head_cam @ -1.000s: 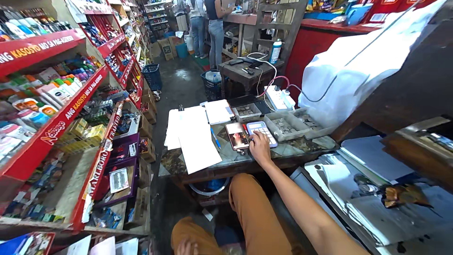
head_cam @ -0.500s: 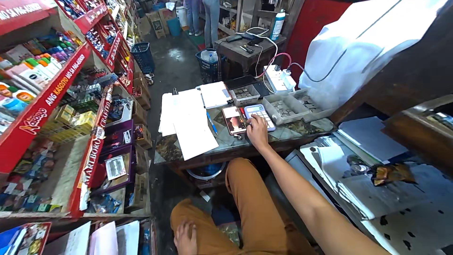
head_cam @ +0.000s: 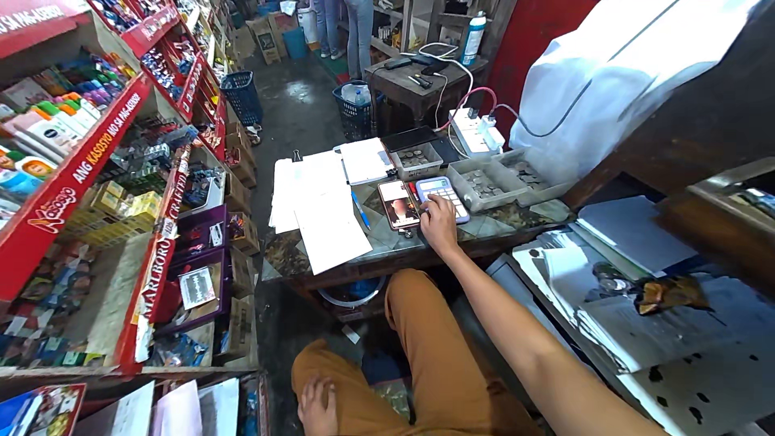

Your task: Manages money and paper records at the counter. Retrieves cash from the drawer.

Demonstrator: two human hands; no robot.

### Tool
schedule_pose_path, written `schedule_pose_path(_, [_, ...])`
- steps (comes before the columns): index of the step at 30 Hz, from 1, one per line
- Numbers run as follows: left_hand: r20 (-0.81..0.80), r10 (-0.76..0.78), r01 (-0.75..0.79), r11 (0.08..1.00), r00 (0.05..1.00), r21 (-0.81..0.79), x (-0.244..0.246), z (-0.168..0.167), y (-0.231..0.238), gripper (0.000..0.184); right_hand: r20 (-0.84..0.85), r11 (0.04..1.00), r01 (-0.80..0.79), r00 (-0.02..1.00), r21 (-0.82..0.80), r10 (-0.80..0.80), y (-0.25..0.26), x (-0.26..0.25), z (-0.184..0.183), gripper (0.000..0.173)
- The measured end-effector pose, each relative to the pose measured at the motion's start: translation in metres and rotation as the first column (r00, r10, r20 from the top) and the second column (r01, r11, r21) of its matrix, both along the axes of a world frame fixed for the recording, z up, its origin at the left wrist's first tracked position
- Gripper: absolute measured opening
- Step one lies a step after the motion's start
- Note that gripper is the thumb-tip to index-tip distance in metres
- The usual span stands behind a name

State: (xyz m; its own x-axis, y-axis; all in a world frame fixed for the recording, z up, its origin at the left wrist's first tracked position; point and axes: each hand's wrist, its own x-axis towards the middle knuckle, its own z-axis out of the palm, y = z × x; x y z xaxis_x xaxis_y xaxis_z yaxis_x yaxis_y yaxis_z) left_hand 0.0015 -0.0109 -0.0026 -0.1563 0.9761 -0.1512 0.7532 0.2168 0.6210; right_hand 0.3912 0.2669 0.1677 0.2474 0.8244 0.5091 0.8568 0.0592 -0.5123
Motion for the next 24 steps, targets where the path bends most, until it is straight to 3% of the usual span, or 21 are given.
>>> schedule_pose_path(24, [0.001,0.0,0.0,1.0,1.0,0.0,-0.0011,-0.0048,-0.0005,0.032,0.0,0.999,-0.002,1.0,-0.043,0.002,-0.0011,0.0001,0.003,0.021])
